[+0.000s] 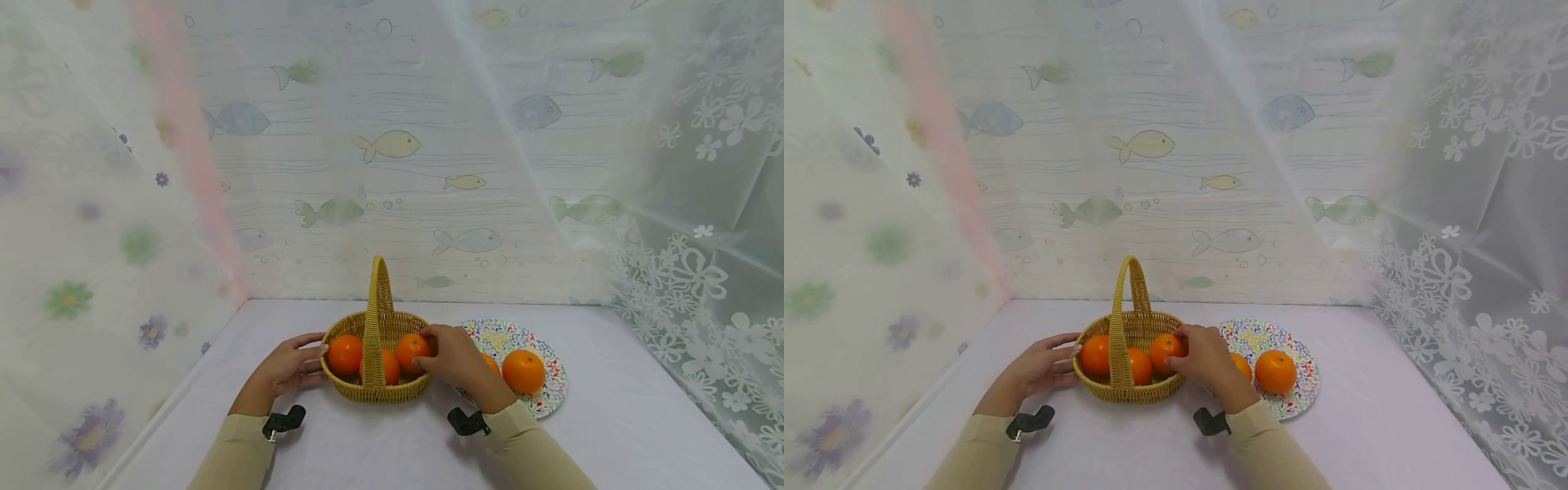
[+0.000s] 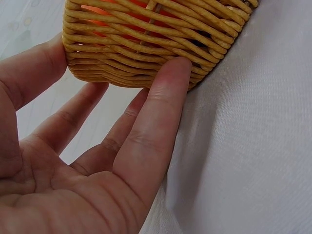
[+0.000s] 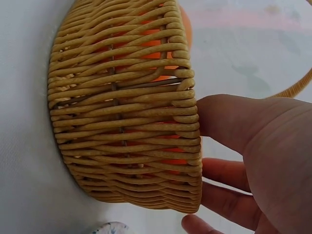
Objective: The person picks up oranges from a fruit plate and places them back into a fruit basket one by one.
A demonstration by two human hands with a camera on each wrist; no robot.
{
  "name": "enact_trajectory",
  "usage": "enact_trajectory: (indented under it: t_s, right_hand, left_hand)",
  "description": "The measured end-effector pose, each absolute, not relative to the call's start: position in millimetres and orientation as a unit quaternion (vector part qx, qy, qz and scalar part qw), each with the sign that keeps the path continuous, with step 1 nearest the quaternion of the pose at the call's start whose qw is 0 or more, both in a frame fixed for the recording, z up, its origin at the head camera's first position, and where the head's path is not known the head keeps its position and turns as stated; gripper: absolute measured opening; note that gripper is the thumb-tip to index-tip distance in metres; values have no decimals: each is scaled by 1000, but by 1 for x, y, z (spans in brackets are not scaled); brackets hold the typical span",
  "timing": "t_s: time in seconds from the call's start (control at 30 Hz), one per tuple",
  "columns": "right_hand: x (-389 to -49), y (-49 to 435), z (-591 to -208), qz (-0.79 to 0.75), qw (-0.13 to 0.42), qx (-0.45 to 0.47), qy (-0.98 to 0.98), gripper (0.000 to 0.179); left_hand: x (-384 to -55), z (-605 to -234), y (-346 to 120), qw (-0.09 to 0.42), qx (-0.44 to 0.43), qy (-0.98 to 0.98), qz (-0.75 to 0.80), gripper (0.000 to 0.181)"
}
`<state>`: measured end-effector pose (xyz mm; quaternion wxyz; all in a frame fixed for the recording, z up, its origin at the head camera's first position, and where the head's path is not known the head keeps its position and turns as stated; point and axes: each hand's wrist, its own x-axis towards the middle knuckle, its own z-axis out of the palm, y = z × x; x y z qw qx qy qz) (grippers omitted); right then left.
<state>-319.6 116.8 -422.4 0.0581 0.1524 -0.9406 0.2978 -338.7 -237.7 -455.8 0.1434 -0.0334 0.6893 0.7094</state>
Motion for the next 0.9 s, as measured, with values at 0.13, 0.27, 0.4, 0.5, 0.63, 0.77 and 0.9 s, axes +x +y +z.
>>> enact_trajectory:
  t_s: [0.13,0.27,0.4,0.5,0.63,0.77,0.9]
  right_hand:
    - [-319,118,-421,299,58,157,-939,55]
    - [-319,119,-421,301,58,158,-939,52]
    - [-318,119,-420,310,54,149,-938,49]
    - [-317,120,-420,315,55,152,-935,48]
    - [-310,122,-418,323,59,150,-933,48]
    - [-305,126,-414,328,65,142,-932,52]
    - [-303,131,-413,323,67,139,-934,55]
  left_hand:
    - [-340,-456,-238,144,-35,688,711,65]
    - [-340,-457,-238,144,-35,687,711,66]
    - [-339,-458,-238,142,-35,688,710,65]
    - [-338,-459,-238,140,-36,689,710,65]
    - [-337,-459,-238,142,-34,688,711,65]
    - [-338,-457,-238,144,-33,690,709,66]
    - [-338,-456,-239,143,-34,694,705,66]
